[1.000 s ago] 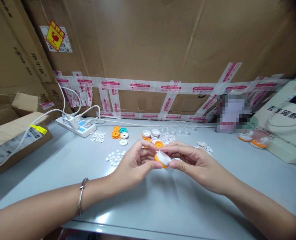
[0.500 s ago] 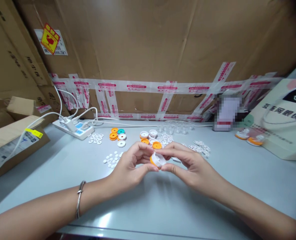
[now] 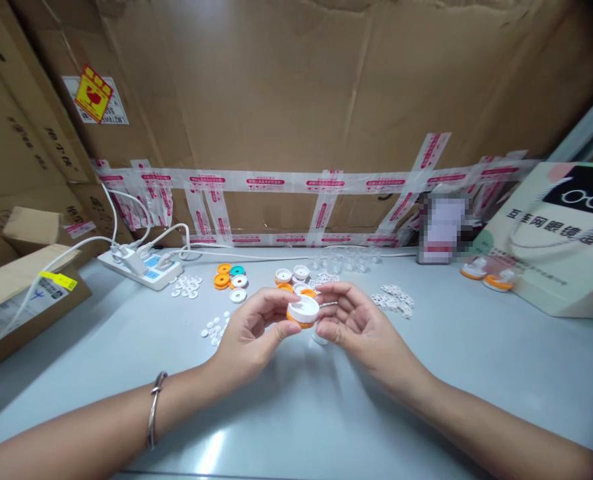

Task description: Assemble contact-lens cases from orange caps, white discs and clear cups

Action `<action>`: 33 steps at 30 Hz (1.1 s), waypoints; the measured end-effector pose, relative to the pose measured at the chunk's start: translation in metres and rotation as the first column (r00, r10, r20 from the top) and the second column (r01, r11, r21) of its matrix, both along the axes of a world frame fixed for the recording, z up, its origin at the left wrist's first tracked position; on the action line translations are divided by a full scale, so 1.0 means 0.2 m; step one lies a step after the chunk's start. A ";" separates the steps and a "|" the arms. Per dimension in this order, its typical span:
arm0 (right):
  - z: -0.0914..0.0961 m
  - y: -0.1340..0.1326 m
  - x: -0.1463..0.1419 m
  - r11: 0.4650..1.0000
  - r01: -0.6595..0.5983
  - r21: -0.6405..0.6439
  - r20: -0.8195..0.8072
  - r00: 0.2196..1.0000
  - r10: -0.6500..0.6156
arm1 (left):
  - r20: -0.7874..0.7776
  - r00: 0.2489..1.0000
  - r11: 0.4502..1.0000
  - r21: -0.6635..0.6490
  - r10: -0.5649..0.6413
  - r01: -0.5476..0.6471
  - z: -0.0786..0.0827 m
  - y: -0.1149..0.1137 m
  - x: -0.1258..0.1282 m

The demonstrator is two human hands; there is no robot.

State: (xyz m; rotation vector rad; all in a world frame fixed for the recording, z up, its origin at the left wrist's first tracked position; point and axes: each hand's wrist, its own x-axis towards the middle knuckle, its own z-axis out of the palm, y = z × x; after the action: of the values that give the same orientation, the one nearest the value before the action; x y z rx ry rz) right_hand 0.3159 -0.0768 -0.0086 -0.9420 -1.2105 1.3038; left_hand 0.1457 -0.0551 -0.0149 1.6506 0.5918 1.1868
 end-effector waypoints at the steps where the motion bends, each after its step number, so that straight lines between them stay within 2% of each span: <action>1: -0.01 0.00 -0.01 0.999 -0.032 -0.040 -0.050 0.998 0.030 | -0.026 0.999 0.999 0.029 0.031 -0.030 0.00 0.00 0.00; 6: -0.04 -0.02 -0.05 0.971 -0.174 -0.162 -0.294 0.948 0.121 | -0.192 0.969 0.965 0.238 0.155 -0.107 -0.02 0.01 -0.03; 9: -0.05 -0.03 -0.06 0.948 -0.228 -0.222 -0.429 0.896 0.115 | -0.255 0.945 0.935 0.335 0.205 -0.113 -0.03 0.01 -0.03; 13: -0.05 -0.03 -0.05 0.928 -0.253 -0.275 -0.494 0.865 0.089 | -0.320 0.919 0.908 0.410 0.228 -0.082 -0.03 0.02 -0.04; 15: -0.06 -0.03 -0.05 0.928 -0.248 -0.280 -0.502 0.861 0.079 | -0.344 0.917 0.913 0.404 0.203 -0.051 -0.01 0.03 -0.04; 18: -0.07 -0.03 -0.05 0.929 -0.232 -0.289 -0.485 0.872 0.067 | -0.375 0.919 0.948 0.319 0.119 0.008 0.02 0.04 -0.04; 22: -0.08 -0.03 -0.06 0.951 -0.137 -0.276 -0.389 0.921 0.020 | -0.380 0.923 0.979 0.205 0.061 0.019 0.03 0.05 -0.04; 27: -0.09 -0.01 -0.05 0.977 -0.031 -0.210 -0.290 0.956 -0.033 | -0.396 0.912 0.966 0.259 0.105 0.002 0.02 0.06 -0.03; 33: -0.11 -0.01 -0.06 0.986 -0.003 -0.166 -0.266 0.963 -0.042 | -0.461 0.880 0.941 0.335 0.115 0.053 0.02 0.06 -0.04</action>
State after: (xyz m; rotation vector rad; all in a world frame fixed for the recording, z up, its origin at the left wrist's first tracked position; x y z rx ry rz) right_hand 0.3043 -0.0783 -0.0311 -0.8577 -0.8916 1.4805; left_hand 0.1379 -0.0426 -0.0102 2.2699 0.7485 0.9358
